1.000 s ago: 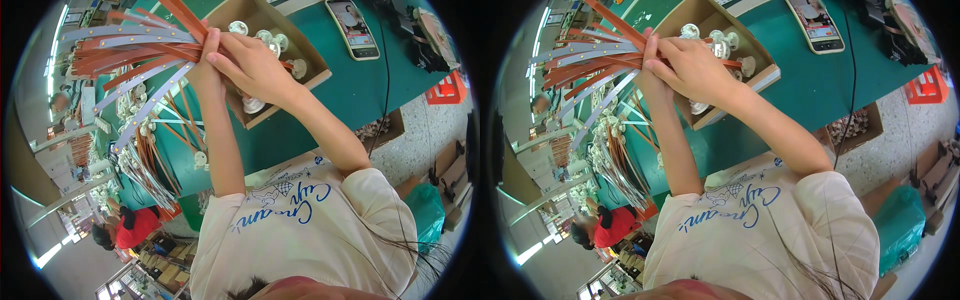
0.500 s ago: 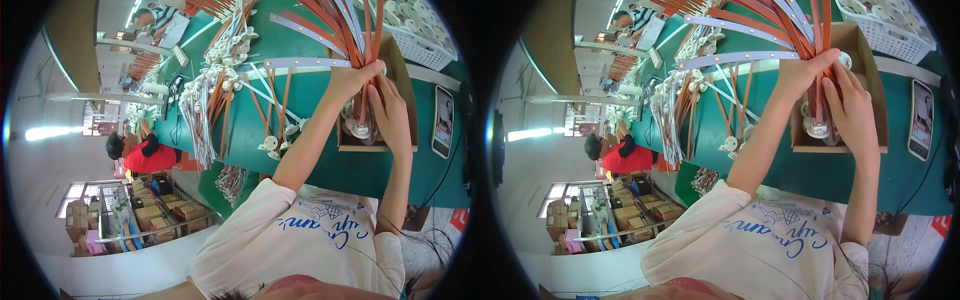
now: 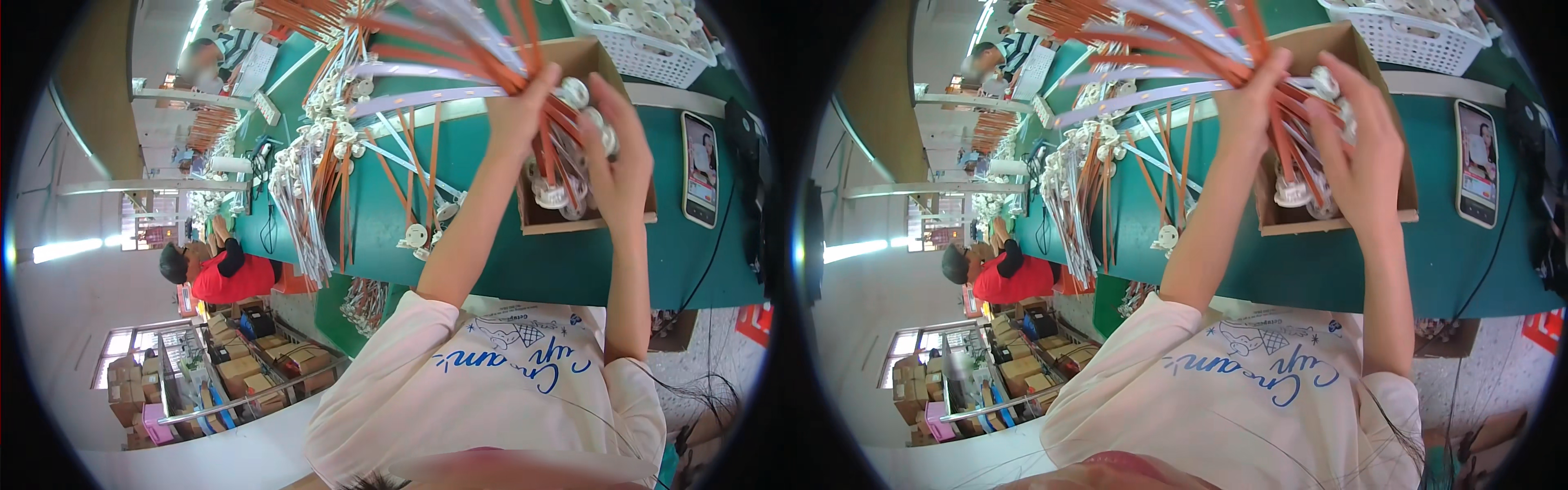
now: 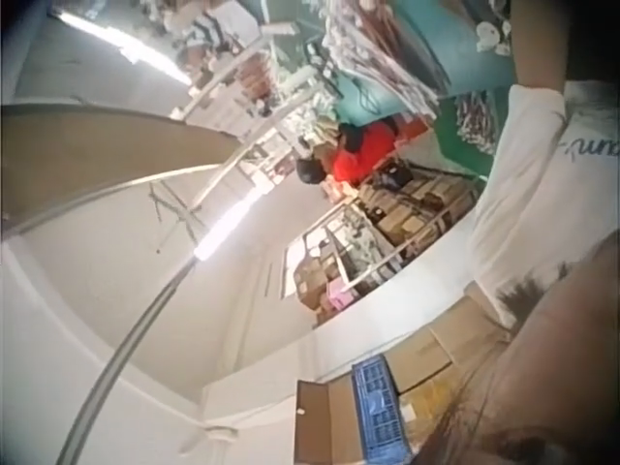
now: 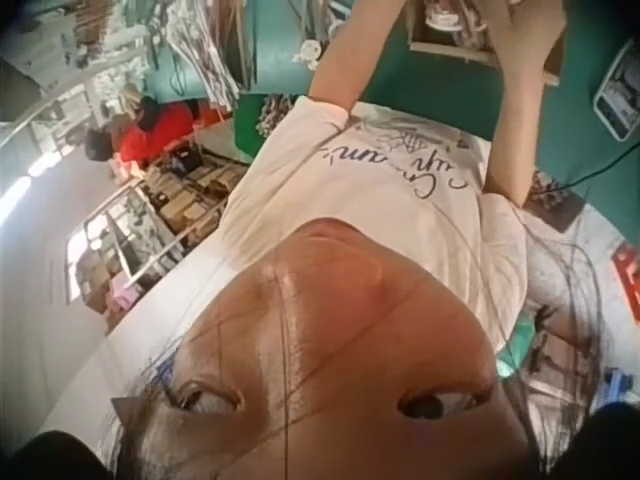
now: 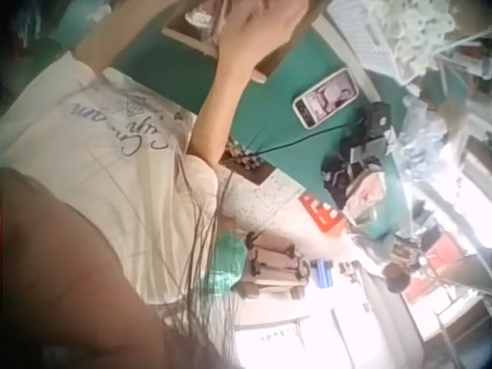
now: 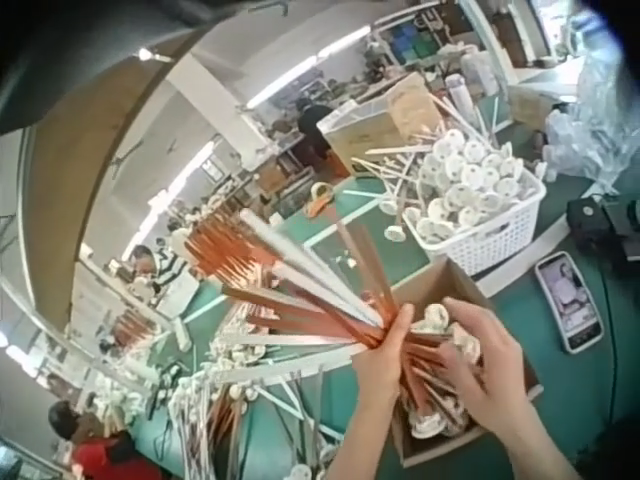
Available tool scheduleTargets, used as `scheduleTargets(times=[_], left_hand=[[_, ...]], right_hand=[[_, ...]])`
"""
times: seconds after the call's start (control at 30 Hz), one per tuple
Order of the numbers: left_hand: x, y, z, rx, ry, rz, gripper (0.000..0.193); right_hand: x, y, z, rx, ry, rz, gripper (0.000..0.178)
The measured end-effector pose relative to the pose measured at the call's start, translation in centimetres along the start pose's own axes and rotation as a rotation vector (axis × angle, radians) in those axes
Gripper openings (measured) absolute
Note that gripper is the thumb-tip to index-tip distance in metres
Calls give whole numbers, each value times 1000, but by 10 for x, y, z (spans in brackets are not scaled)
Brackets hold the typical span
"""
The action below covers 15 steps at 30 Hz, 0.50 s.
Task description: The recorder is assembling electronic components by attaching small white wired parts to long metallic strips at a factory workbench.
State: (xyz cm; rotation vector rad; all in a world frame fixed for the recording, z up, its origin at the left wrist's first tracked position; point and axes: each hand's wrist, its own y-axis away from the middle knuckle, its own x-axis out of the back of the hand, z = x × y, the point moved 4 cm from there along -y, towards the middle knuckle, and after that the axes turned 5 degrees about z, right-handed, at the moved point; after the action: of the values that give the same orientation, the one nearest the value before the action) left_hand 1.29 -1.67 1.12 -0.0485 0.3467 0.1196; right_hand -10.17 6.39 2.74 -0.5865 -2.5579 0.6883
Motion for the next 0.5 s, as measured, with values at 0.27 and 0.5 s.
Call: scheduleTargets(times=[0.27, 0.5], left_hand=[[78, -54, 92, -121, 188, -63, 30], [68, -19, 100, -13, 354, -63, 47]], right_hand=[[40, 15, 11, 91, -490, 739, 23], [23, 10, 4, -133, -506, 339, 21]])
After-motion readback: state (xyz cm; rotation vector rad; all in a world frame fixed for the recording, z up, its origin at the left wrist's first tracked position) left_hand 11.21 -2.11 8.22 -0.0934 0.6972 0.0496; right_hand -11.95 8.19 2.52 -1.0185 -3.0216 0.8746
